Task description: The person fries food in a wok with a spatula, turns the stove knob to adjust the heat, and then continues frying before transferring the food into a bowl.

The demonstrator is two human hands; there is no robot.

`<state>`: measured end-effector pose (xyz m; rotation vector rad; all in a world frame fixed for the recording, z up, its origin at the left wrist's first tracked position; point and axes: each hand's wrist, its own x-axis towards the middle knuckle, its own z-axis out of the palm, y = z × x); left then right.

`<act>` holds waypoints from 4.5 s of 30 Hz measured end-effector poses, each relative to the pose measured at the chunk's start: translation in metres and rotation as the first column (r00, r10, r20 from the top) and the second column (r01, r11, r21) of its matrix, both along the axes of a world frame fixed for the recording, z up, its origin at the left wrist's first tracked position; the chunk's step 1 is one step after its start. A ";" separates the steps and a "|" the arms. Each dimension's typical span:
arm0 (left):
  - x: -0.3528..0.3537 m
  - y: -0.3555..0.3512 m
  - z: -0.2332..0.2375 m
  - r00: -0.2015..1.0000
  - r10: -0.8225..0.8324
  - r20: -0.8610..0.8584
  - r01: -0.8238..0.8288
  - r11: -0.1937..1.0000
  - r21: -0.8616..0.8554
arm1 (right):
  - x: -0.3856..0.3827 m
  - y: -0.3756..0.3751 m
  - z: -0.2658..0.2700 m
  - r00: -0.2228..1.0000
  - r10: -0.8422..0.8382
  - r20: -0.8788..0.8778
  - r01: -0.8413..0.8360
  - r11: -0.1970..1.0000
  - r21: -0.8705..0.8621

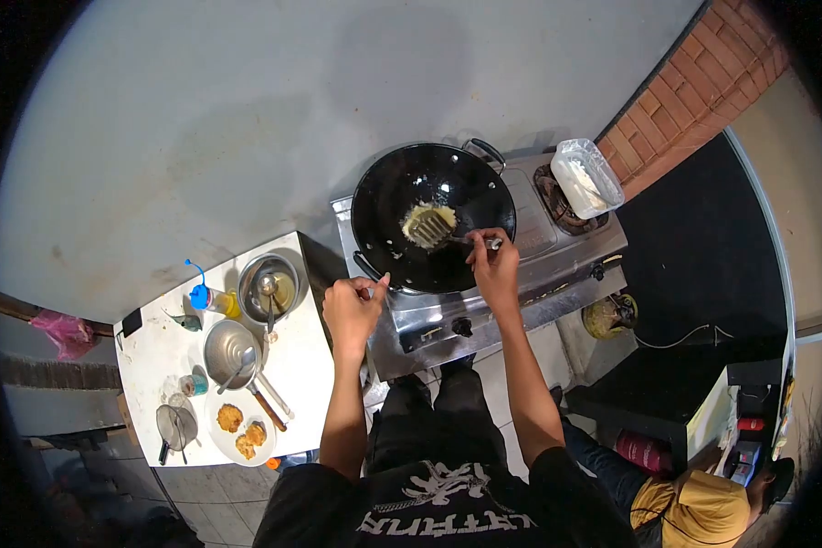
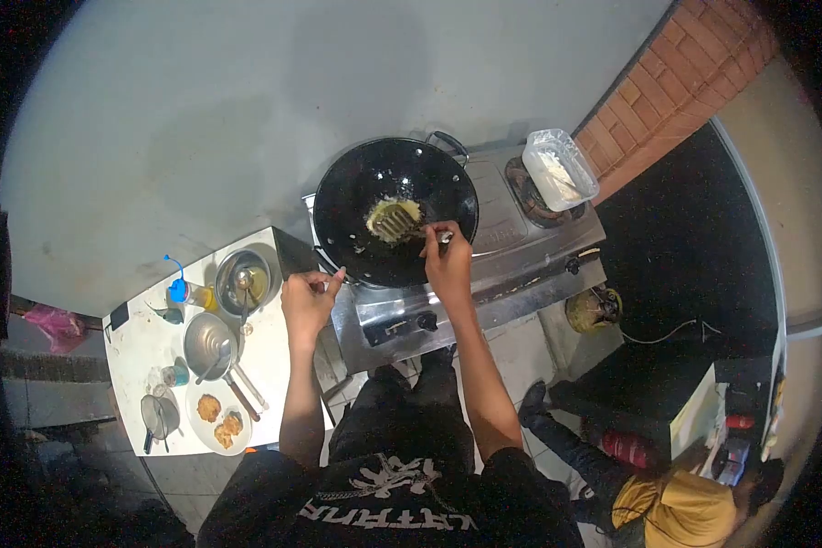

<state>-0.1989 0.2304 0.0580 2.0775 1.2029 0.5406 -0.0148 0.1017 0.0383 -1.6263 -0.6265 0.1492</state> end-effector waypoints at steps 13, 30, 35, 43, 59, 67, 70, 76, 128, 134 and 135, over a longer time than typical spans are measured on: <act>0.002 -0.003 0.000 0.999 0.038 0.002 -0.038 0.999 -0.004 | -0.007 -0.006 0.024 1.000 0.007 0.007 -0.007 1.000 0.003; 0.001 -0.004 0.001 0.998 0.033 0.045 -0.035 0.998 0.045 | 0.001 0.007 0.003 0.998 -0.043 0.053 0.048 0.995 -0.093; 0.002 -0.004 -0.003 0.996 0.052 0.066 -0.054 0.998 0.036 | 0.014 -0.001 0.004 0.998 -0.043 0.050 0.049 0.992 -0.120; 0.001 -0.005 -0.002 0.998 0.060 0.027 -0.060 0.998 0.021 | 0.009 -0.003 0.003 0.999 0.038 0.003 -0.038 0.998 -0.058; 0.001 -0.007 -0.005 0.997 0.063 0.042 -0.063 0.998 0.001 | 0.010 -0.007 0.017 0.999 0.043 -0.002 -0.043 0.999 0.032; 0.002 -0.009 0.000 0.996 0.069 0.051 -0.069 0.998 -0.008 | 0.025 -0.016 0.038 0.996 -0.022 0.087 0.027 0.998 -0.062; 0.002 -0.009 -0.001 0.994 0.087 0.060 -0.088 0.996 0.013 | 0.018 -0.014 0.028 0.998 -0.054 0.030 0.055 0.998 -0.029; 0.000 -0.013 -0.001 0.995 0.097 0.038 -0.097 0.995 -0.005 | 0.002 -0.007 0.009 0.998 -0.049 0.038 0.052 0.993 -0.102; 0.037 -0.048 -0.002 0.788 0.583 0.197 -0.602 0.797 0.050 | 0.096 -0.008 -0.001 0.870 0.490 0.054 -0.489 0.872 -0.032; 0.034 -0.039 -0.015 0.794 0.579 0.186 -0.591 0.807 0.012 | 0.100 0.000 0.004 0.874 0.483 0.052 -0.481 0.875 -0.046; 0.032 -0.040 -0.017 0.805 0.558 0.202 -0.575 0.817 0.034 | 0.099 0.000 0.003 0.860 0.506 0.070 -0.504 0.863 -0.047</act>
